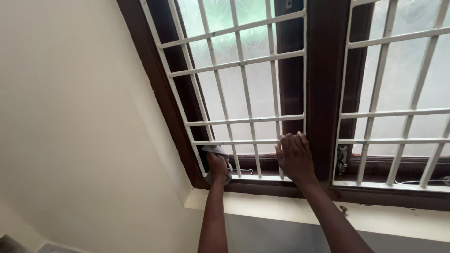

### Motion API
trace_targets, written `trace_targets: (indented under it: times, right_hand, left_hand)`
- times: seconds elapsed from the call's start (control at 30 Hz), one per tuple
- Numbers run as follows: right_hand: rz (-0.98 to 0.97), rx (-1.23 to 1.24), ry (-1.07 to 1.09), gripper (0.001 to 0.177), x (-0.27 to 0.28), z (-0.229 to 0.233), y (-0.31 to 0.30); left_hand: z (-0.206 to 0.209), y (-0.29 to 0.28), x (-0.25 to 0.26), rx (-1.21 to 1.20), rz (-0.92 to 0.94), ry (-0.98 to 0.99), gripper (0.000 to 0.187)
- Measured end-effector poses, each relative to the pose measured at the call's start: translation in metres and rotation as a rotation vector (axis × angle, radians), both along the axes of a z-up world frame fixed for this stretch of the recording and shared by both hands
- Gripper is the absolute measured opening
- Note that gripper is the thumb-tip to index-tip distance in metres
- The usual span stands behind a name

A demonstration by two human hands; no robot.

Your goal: The person cleans the frame and the metal bars of a window by hand with a cloth.

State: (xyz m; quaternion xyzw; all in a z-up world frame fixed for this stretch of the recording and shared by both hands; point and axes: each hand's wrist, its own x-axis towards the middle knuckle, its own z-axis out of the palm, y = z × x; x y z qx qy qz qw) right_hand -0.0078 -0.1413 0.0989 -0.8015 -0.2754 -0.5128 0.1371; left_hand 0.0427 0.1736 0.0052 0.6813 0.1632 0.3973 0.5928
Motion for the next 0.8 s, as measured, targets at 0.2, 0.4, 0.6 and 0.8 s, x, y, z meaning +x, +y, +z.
trace_targets:
  times: [0.2,0.4,0.6,0.8]
  right_hand:
    - [0.001,0.025,0.041,0.028,-0.004,0.002,0.002]
    - [0.02,-0.01,0.029,0.03,-0.007,0.006,-0.005]
    - [0.038,-0.02,0.061,0.026,-0.007,0.007,-0.007]
    - [0.063,-0.01,0.013,0.028,-0.004,0.008,-0.007]
  left_hand:
    - [-0.019,0.023,0.008,0.393,0.1,-0.208,0.034]
    - [-0.049,0.026,-0.003,0.306,0.036,-0.137,0.033]
    - [-0.06,0.004,-0.039,0.177,0.179,-0.063,0.032]
    - [-0.038,-0.036,-0.039,0.155,0.314,-0.469,0.039]
